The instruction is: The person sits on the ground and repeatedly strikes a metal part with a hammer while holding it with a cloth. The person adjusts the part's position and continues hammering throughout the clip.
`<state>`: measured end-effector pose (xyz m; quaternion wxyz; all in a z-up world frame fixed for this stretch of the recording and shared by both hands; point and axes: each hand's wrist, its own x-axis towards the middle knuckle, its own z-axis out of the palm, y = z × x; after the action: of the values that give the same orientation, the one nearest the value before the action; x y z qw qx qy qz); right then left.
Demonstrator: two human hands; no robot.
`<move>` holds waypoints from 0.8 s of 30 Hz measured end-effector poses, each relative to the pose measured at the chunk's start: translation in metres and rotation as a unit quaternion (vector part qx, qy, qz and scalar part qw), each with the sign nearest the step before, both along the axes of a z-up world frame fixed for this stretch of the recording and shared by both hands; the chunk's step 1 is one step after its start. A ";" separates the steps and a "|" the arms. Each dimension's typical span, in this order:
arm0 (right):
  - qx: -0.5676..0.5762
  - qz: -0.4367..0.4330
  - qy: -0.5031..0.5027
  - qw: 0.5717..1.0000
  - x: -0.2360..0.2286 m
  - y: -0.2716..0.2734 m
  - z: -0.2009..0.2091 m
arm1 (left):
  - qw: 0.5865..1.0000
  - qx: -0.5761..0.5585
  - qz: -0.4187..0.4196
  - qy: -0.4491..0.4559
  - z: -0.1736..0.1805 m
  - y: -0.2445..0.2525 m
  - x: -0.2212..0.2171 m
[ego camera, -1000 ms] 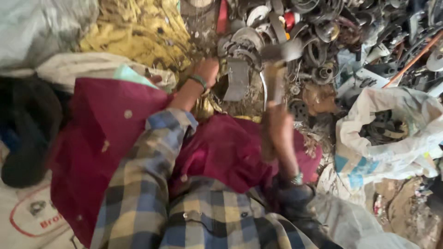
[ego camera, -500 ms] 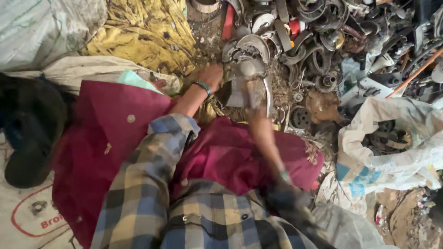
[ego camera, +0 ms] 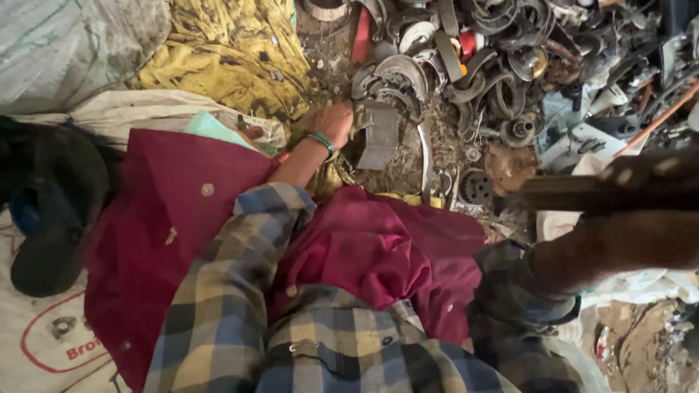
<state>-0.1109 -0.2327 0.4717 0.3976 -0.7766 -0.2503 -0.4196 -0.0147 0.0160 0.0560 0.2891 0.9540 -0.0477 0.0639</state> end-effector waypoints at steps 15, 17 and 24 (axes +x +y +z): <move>-0.278 -0.110 0.158 0.941 -0.008 -0.063 -0.127 | 1.000 0.005 -0.018 0.006 -0.025 -0.008 -0.007; -0.038 -0.053 0.095 0.993 0.004 -0.053 -0.059 | 1.000 0.003 -0.011 -0.014 -0.014 0.006 0.012; -0.195 -0.136 0.042 0.970 -0.015 0.036 -0.060 | 0.999 0.004 0.008 0.050 -0.005 -0.001 -0.004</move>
<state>-0.1256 -0.1968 0.4122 0.1878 -0.8830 -0.2020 -0.3798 -0.0186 0.0154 0.0506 0.2865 0.9576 -0.0255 0.0180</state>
